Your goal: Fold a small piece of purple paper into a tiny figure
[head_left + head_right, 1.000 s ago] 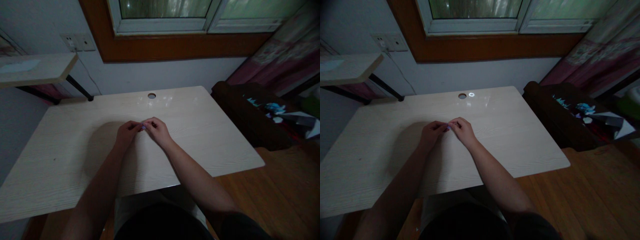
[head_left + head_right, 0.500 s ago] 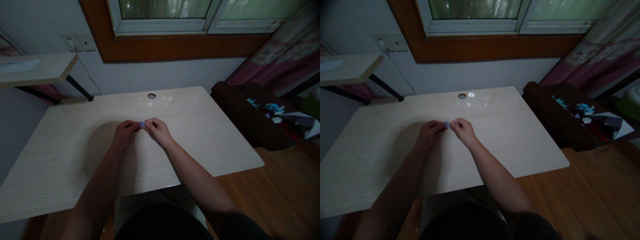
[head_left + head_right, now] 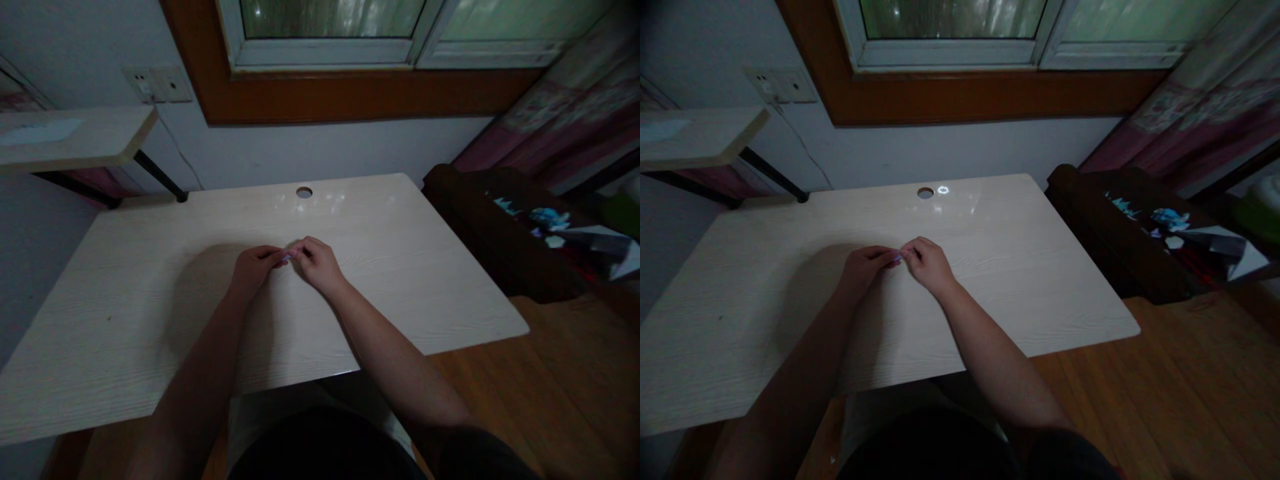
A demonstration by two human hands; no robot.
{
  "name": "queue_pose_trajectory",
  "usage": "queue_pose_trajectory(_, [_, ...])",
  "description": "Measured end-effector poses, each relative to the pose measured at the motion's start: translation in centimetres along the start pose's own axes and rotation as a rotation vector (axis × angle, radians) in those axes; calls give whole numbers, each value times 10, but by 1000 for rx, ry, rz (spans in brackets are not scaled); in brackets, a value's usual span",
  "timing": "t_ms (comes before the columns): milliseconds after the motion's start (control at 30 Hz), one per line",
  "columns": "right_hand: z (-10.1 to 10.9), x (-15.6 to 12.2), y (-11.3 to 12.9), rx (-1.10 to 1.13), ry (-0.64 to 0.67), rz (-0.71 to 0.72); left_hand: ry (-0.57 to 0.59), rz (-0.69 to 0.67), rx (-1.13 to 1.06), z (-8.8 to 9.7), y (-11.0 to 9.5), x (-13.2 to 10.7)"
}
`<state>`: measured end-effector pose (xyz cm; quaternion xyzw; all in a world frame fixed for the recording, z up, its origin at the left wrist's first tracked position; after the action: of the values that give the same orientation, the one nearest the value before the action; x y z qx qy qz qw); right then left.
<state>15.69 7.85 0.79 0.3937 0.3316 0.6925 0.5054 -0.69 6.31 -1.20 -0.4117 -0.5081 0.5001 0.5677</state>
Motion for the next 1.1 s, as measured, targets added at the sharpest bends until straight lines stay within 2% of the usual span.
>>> queue_pose_trajectory(167, [0, -1, 1, -17, -33, 20, -29, -1, -61, 0, 3, 0])
queue_pose_trajectory(400, [6, 5, -15, 82, -105, -142, -59, 24, -86, 4, 5, 0])
queue_pose_trajectory(500, [6, 6, -19, 157, -97, -193, -61, 33, -94, 4, 6, 1])
queue_pose_trajectory(733, [-5, 4, -19, 158, 21, -170, -58, 40, -148, 1, 9, 2])
queue_pose_trajectory(1100, [-2, 5, -19, 71, -42, -154, 36, 22, -135, -1, 13, 4])
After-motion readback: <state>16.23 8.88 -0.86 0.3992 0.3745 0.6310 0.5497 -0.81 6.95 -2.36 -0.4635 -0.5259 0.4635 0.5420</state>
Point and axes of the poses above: each hand's wrist, its own x-axis towards the middle knuckle, its own z-axis out of the back of the hand, y = z × x, the point moved 6 cm from there along x, towards the middle knuckle, and after that the axes turned 14 degrees about -z, right-handed, at the moved point
